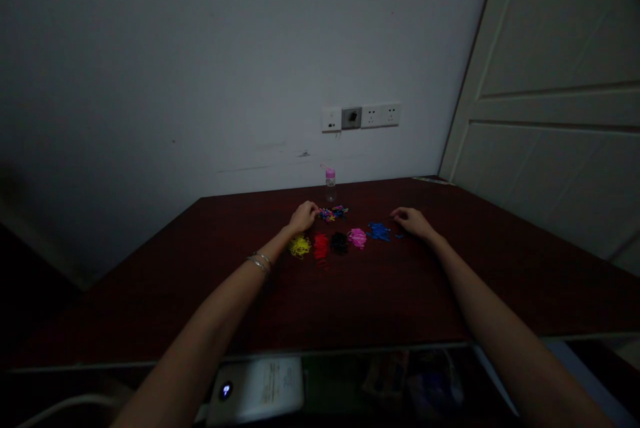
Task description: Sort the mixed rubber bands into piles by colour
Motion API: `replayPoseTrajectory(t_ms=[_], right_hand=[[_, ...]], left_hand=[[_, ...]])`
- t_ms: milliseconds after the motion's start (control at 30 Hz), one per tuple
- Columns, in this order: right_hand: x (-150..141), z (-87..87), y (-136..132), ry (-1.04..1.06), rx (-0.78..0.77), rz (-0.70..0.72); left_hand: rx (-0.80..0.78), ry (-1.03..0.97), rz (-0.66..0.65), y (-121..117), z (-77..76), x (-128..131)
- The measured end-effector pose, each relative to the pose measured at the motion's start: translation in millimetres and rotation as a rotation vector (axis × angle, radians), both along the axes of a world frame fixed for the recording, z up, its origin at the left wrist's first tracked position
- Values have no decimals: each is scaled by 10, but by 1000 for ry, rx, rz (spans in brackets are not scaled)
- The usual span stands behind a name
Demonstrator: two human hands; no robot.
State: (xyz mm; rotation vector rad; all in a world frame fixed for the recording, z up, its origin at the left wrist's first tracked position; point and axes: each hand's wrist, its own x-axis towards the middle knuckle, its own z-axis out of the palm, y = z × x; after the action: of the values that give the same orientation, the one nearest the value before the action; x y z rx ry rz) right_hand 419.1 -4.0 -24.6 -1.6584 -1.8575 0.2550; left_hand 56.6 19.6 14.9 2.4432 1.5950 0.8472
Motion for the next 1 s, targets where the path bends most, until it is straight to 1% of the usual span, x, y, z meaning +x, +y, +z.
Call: replayPoseTrajectory(t_ms=[167,300,467,533,700,867,1000], right_hand=[[-11,5,-12,-8,0,-8],[-2,-12,6,-11,9,10],[16,-39,33,-6,11,17],[18,-44,36,-2,15,9],[11,-35,25,-21,17,-6],[1,-15,9,-30,17,11],[-2,-11,4,-22,11,-9]], left_hand=[[-2,-17,-84,-167,130,146],[-8,29,-215,-350,197,328],[-12,162,-427,-619,194,570],[-18,232,-488,-723,174,638],[-30,369,-549,-889,161,713],[-50,369,-586,-938,182,733],[-43,341,-587,-895,176,722]])
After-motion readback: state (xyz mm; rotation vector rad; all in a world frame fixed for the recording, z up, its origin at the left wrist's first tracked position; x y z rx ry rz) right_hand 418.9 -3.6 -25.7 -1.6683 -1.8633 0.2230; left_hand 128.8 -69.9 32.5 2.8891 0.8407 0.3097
